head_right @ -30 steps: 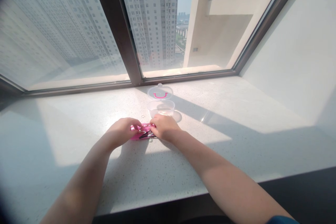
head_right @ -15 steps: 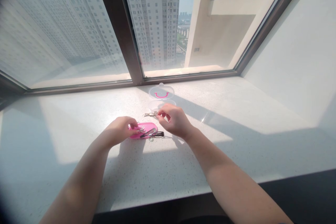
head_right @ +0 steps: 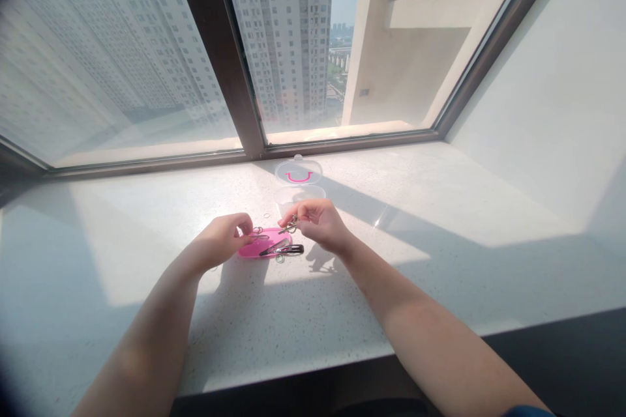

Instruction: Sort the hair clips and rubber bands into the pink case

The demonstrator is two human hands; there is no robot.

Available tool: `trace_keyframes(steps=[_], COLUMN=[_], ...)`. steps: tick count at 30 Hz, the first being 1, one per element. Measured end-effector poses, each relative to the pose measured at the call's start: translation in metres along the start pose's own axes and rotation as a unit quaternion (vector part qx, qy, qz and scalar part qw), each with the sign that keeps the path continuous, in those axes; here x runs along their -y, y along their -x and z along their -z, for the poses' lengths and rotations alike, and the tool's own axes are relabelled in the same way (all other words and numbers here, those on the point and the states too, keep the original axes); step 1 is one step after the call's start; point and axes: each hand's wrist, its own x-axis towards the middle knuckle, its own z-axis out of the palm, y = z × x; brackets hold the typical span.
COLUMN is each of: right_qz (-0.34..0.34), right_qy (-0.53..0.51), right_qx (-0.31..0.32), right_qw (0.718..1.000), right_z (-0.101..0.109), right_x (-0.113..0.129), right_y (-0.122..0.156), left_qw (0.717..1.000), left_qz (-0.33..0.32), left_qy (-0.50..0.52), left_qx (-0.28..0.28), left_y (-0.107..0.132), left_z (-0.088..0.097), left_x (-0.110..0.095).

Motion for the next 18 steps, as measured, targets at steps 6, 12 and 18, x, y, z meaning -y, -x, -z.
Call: trace_keyframes(steps=[6, 12, 18], right_qz=[-0.061, -0.125, -0.155], right_qy=[-0.04, 0.016, 0.001], right_qx=[0.018, 0.016, 0.038], right_qw=[0.997, 0.992, 0.987], right_z=[0.002, -0.005, -0.008], right_x=[-0.001, 0.001, 0.003], right_y=[-0.001, -0.002, -0.001], left_qw=[0.994, 0.973, 0.928], left_qz=[-0.049, -0.046, -0.047], left_qy=[0.072, 0.226, 0.368], left_qx=[-0.062, -0.017, -0.03], left_y=[-0.001, 0.003, 0.003], left_z=[0.001, 0.001, -0.001], left_x=[-0.003, -0.013, -0.02])
